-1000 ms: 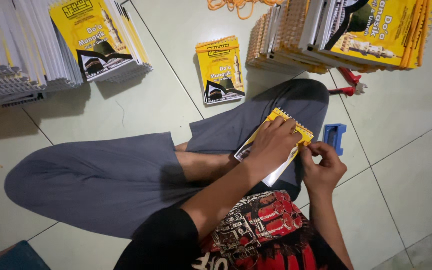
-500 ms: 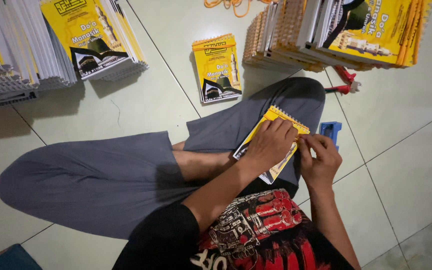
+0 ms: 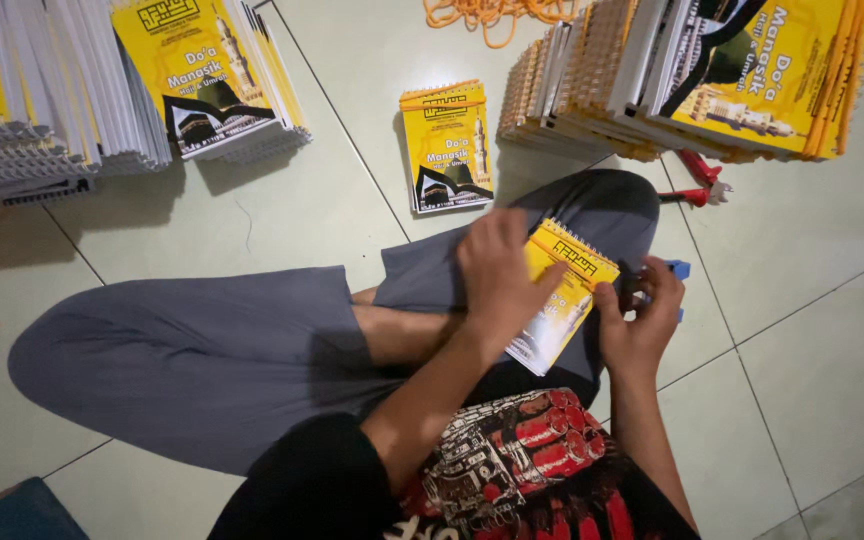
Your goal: The person sits on the floor and ties orange strings around stacks of yellow spiral-bound notebooks. They pull the string through the spiral binding, tie a knot, and place the finished notebook onto a pile.
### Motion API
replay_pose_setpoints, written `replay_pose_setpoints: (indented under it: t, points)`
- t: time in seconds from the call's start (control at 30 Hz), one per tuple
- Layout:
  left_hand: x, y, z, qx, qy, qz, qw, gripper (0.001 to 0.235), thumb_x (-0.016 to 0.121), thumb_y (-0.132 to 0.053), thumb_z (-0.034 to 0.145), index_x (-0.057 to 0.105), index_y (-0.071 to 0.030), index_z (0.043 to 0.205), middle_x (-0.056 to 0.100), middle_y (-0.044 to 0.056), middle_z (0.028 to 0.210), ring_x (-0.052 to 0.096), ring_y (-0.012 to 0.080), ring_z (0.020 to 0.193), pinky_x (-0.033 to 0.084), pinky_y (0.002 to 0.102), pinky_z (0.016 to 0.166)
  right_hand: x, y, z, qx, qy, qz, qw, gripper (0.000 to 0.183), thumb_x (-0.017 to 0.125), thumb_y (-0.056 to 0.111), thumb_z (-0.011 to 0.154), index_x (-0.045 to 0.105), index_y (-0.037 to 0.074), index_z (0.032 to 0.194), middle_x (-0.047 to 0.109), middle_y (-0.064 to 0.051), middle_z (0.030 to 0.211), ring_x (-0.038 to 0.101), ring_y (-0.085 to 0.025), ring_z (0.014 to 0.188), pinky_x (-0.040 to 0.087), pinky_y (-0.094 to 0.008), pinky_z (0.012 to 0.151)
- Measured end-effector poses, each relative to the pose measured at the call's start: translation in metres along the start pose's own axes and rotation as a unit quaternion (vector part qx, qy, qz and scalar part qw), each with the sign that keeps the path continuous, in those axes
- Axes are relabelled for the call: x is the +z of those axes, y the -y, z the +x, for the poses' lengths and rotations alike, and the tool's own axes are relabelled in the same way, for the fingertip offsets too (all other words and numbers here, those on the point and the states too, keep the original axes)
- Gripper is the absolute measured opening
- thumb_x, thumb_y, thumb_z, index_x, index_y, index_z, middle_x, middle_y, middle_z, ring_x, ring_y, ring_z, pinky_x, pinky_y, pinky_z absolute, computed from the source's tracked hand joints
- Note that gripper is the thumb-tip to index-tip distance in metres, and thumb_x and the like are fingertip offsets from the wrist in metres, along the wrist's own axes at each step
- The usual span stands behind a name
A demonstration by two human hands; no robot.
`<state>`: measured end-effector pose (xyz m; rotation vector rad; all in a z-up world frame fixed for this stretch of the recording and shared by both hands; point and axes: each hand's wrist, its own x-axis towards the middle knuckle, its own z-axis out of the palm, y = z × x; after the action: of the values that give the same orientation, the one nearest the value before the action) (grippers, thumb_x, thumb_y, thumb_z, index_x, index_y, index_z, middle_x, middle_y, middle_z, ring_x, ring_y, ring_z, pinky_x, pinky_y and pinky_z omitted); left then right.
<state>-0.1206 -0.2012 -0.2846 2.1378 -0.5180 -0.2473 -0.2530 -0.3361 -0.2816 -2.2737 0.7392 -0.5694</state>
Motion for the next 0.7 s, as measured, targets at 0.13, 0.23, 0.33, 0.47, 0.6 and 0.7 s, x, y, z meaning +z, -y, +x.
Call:
replay_pose_setpoints:
  t: [0.13,0.23,0.33,0.47,0.6,0.7]
  points:
    - [0.01,0.055,-0.012,-0.189,0.189,-0.082,0.96,0.053,0.069,-0.05,0.086,0.06,-0.011,0.122,0.06,0.012,0.112,0.065,0.04,0.112,0.052,0.054,0.089,0.017,0.029,0.008,0.118,-0.01,0.052,0.992,0.053,0.083,0.005,0.089,0.054,-0.001,0.133,0.047,-0.016,0.11,0.051,-0.028,0.093,0.044,-0.039,0.073]
    - [-0.002,0.058,-0.018,-0.211,0.183,-0.239,0.93,0.045,0.076,-0.043,0.086,0.064,-0.015,0.118,0.073,0.014,0.106,0.07,0.0392,0.111,0.054,0.051,0.089,0.032,0.01,0.01,0.17,-0.054,0.069,0.982,0.041,0.079,0.009,0.096,0.055,0.007,0.13,0.051,-0.007,0.109,0.05,-0.019,0.1,0.04,-0.033,0.082]
    - [-0.043,0.059,0.001,-0.22,0.107,-0.351,0.904,0.038,0.073,-0.024,0.092,0.062,-0.004,0.123,0.075,0.02,0.108,0.073,0.0337,0.104,0.056,0.043,0.089,0.027,-0.028,0.006,0.211,-0.064,0.108,0.969,0.02,0.06,0.015,0.112,0.053,0.005,0.128,0.056,-0.013,0.117,0.052,-0.023,0.109,0.041,-0.04,0.09]
    - [-0.04,0.113,0.05,-0.183,-0.016,-0.451,0.873,0.033,0.069,-0.014,0.099,0.056,0.002,0.125,0.071,0.013,0.106,0.069,0.0223,0.099,0.056,0.034,0.086,0.038,-0.016,0.007,0.214,-0.079,0.096,0.969,0.02,0.072,0.009,0.1,0.06,0.009,0.116,0.053,-0.002,0.1,0.047,-0.011,0.09,0.038,-0.023,0.08]
    - [-0.021,0.167,0.096,-0.158,-0.096,-0.252,0.95,0.051,0.076,-0.03,0.094,0.053,-0.001,0.13,0.059,0.023,0.123,0.06,0.0397,0.119,0.048,0.05,0.101,0.043,-0.023,0.013,0.205,-0.091,0.064,0.972,0.018,0.077,0.009,0.097,0.063,0.008,0.11,0.055,-0.003,0.094,0.05,-0.013,0.085,0.039,-0.025,0.077]
    - [-0.015,0.161,0.108,-0.212,-0.102,-0.136,0.962,0.079,0.08,-0.035,0.091,0.034,-0.001,0.146,0.041,0.028,0.146,0.042,0.0504,0.14,0.034,0.06,0.118,0.038,-0.014,0.014,0.194,-0.08,0.04,0.977,0.018,0.078,0.01,0.097,0.063,0.008,0.107,0.054,-0.006,0.094,0.052,-0.017,0.087,0.041,-0.03,0.081]
